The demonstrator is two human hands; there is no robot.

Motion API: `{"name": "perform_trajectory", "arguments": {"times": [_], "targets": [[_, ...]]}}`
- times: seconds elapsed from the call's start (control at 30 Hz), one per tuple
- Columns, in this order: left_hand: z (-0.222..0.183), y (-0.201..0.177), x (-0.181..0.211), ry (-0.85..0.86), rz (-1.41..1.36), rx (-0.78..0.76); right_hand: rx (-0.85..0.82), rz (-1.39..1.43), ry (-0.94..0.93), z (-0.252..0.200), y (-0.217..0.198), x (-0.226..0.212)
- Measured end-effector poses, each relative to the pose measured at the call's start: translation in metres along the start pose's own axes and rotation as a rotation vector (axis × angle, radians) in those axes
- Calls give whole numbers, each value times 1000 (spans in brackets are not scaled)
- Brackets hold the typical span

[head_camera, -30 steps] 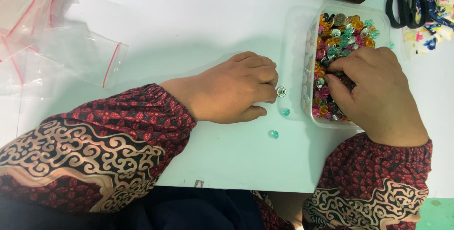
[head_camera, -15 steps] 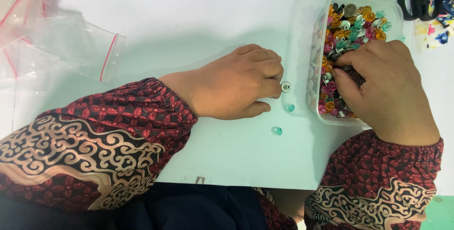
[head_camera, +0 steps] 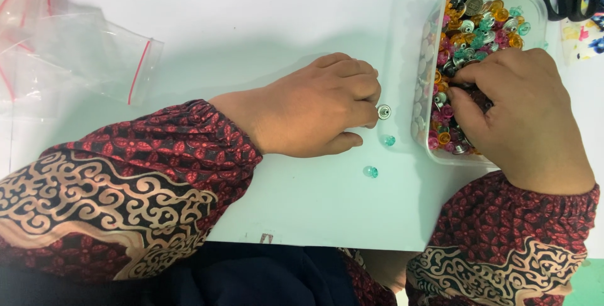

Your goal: Sorting snap buttons from a container of mixed buttons and placing them on a table

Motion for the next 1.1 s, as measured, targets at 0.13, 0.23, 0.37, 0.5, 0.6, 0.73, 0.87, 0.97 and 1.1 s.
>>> {"name": "perform_trajectory", "arguments": {"times": [0.13, 0.23, 0.37, 0.5, 0.6, 0.73, 0.87, 0.97, 1.1], "targets": [[0, 0, 0, 3, -2, 12, -4, -21, -8, -1, 1, 0], [0, 0, 0, 3, -11, 3, 15, 0, -6, 0, 0, 0], [0, 0, 0, 1, 7, -1, 25, 10, -9, -1, -1, -2], [1, -3, 1, -11, -19, -26, 47, -14, 32, -2, -1, -5], [1, -5, 2, -12, -35, -29, 34, 114, 58, -1, -3, -9], [2, -8, 3, -23, -39, -61, -15, 80, 115, -6, -1, -5], [2, -6, 2, -22, -27, -58, 71, 124, 26, -2, -4, -10], [2, -6, 2, -20, -23, -44, 89, 137, 32, -1, -7, -13], [2, -6, 2, -8, -18, -15, 133, 150, 79, -4, -14, -16]]}}
Point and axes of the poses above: each hand's wrist, its own z-axis towards the middle knuckle, its own y-axis out of the palm, x = y × z, the point moved 3 cm from there along z, towards the middle knuckle, and after that the axes turned 8 degrees about z, right-handed, at the moved point
